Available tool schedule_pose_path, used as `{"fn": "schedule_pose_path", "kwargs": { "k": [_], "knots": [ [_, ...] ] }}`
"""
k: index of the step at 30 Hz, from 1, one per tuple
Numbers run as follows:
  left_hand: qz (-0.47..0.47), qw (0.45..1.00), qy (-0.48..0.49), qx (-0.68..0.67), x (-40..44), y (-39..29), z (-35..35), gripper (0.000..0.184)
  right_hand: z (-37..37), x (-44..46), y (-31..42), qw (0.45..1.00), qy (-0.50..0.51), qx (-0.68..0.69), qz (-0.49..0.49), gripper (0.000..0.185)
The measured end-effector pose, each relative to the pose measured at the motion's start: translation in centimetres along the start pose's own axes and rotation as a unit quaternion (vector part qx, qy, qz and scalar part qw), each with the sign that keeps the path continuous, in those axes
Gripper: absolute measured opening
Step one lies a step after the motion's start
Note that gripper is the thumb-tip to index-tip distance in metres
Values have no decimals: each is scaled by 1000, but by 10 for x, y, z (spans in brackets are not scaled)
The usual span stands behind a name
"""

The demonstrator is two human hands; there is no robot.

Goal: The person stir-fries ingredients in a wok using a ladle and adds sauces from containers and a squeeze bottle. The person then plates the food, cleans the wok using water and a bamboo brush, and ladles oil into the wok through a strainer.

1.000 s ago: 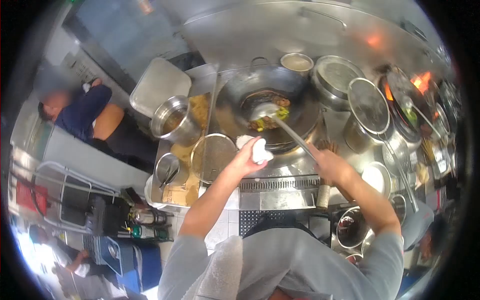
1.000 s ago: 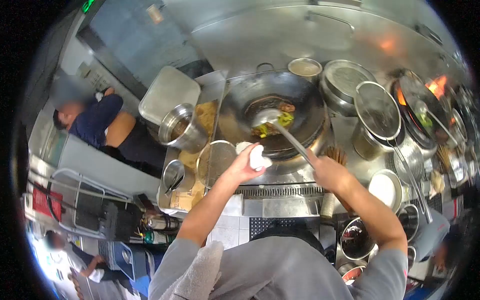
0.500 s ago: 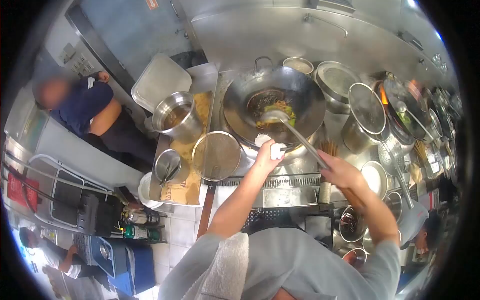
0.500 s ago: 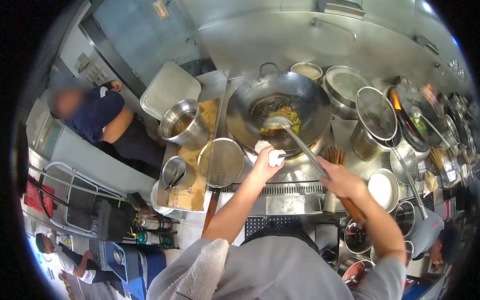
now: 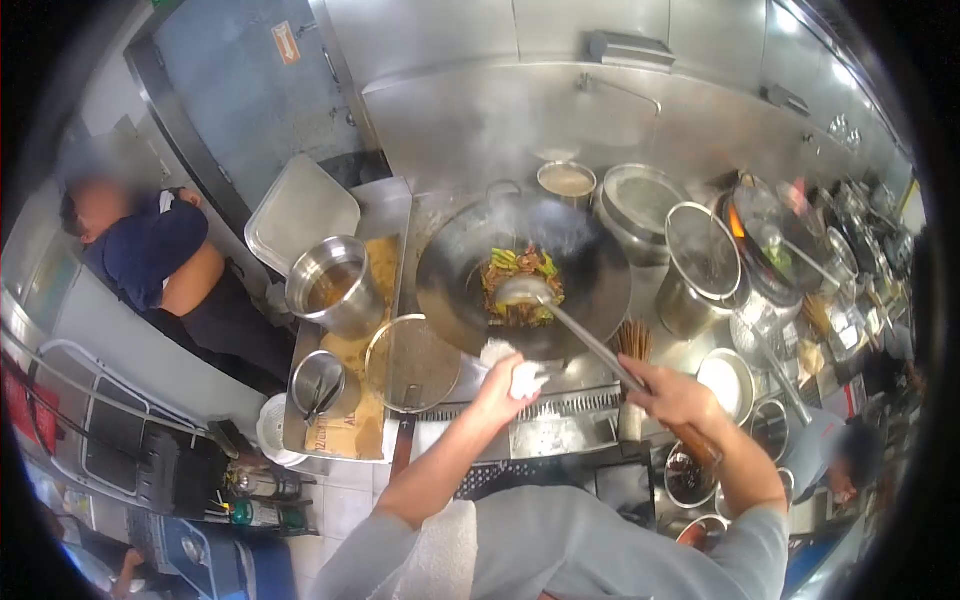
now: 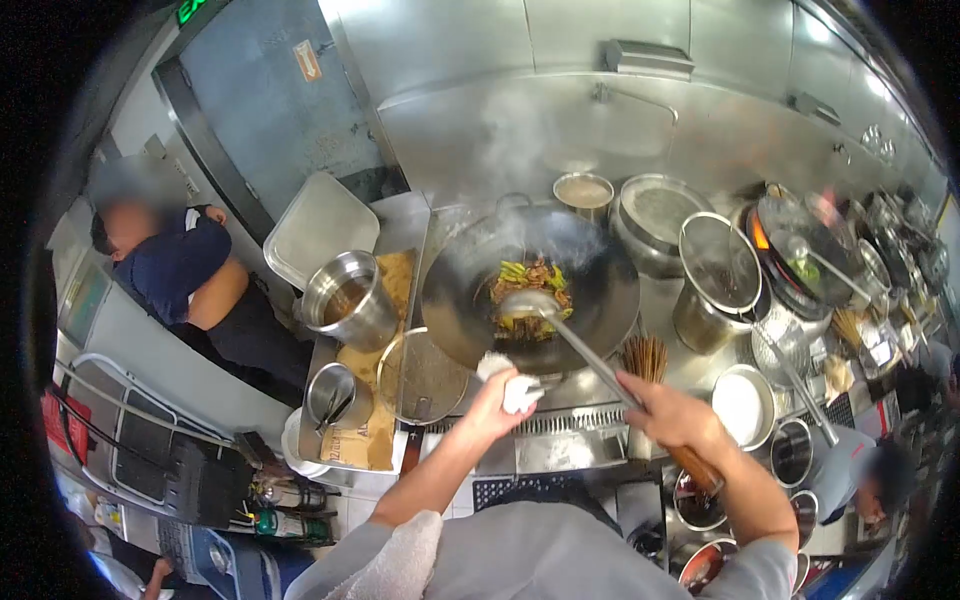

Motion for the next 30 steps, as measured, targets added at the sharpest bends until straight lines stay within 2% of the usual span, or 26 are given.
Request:
{"fn": "schedule_pose_path", "kwargs": {
  "k": [3,4,6,8,9,10,12,14,16,17,20,22,24,25,26,28,30],
  "knots": [
    [-74,994,42,-62,41,-24,-1,12,-15,42,-13,998,-44,-39,36,62],
    [-63,993,55,-87,61,-14,9,13,-20,58,-8,999,-48,-17,-9,61],
    [-50,996,60,-38,43,24,23,12,-37,79,-25,988,-146,-37,31,60],
    [-22,999,28,-39,-7,44,13,15,-21,53,4,987,-153,-33,33,64],
    [-31,998,34,-39,-3,35,12,15,-18,46,3,988,-148,-25,27,65],
    [-33,998,34,-43,-1,34,18,16,-20,33,-1,991,-135,-12,17,65],
    [-56,996,23,-71,40,-1,27,17,-7,6,15,990,-125,29,56,63],
    [-44,997,-38,-53,25,-14,12,15,4,-23,22,997,-10,63,-52,64],
    [-19,1000,18,-16,-10,-14,-6,15,14,-49,25,974,110,92,-175,64],
    [-28,999,33,18,-8,-17,-9,14,15,-50,20,987,103,76,-102,63],
    [-63,996,57,-24,46,-28,5,12,-7,-8,-6,996,-7,-89,2,62],
    [-55,995,52,-57,69,-8,19,13,-22,36,-15,998,-50,-31,14,61],
    [-41,997,50,-46,57,27,28,14,-30,56,-17,990,-127,-56,40,60],
    [-34,999,-6,-42,33,45,32,18,-26,52,-14,991,-126,-45,20,61],
    [-53,998,-22,-20,17,54,35,21,-20,44,-7,992,-116,-39,19,61],
    [-22,1000,-3,-3,-18,43,15,17,-4,16,3,996,-87,-28,12,62],
    [-53,998,26,-37,9,6,19,14,10,-6,10,999,-39,-2,-18,64]
  ]
}}
Point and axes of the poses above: each hand's wrist, its own x-axis towards the middle knuckle, its own z-axis out of the back of the hand, y = z × x, the point moved 8 cm from there along x, towards the middle knuckle, and after that the axes turned 1 degree about z, right-handed, at the moved point
